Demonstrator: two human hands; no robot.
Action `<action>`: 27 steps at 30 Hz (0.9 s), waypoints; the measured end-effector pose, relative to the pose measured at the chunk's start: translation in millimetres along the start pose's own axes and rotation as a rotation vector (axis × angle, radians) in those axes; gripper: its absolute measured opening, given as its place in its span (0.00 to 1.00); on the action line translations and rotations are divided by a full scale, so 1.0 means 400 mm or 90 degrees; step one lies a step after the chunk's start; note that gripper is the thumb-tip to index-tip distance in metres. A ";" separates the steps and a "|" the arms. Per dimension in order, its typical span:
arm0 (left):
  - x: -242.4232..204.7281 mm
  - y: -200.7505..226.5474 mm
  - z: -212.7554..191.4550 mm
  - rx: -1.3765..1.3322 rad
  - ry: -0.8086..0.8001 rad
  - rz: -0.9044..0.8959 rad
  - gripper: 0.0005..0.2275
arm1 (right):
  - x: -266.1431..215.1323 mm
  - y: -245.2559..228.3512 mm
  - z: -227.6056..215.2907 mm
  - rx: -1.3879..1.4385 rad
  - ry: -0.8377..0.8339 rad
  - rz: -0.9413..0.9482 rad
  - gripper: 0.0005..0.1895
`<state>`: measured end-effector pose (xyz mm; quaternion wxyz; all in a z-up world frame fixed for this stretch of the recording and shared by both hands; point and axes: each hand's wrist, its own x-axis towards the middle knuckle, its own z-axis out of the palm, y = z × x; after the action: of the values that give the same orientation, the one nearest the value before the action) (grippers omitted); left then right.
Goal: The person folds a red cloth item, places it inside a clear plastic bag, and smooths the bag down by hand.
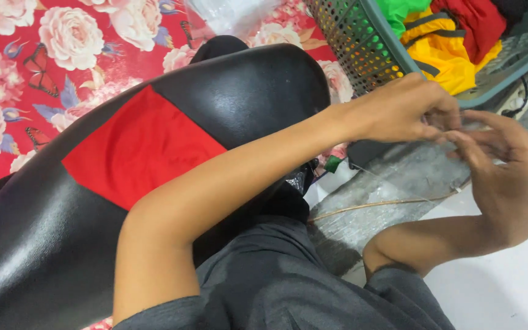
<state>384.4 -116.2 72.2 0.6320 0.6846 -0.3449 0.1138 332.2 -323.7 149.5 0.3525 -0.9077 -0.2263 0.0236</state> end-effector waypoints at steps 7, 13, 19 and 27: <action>0.002 0.006 -0.075 -0.052 0.105 -0.067 0.05 | -0.040 0.092 -0.021 -0.101 0.080 -0.112 0.44; 0.002 0.010 -0.163 -0.303 0.152 -0.077 0.06 | 0.001 0.200 0.067 0.338 0.055 -0.067 0.60; -0.033 0.057 -0.259 -0.323 0.111 -0.190 0.10 | 0.062 0.221 0.198 0.436 0.215 0.037 0.11; -0.051 0.117 -0.310 0.105 0.032 -0.210 0.26 | 0.118 0.089 0.306 0.448 -0.171 -0.160 0.77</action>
<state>375.1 9.5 118.7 0.5922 0.7783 -0.2014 0.0538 363.6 -249.7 40.1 0.6092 -0.6855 -0.3582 0.1751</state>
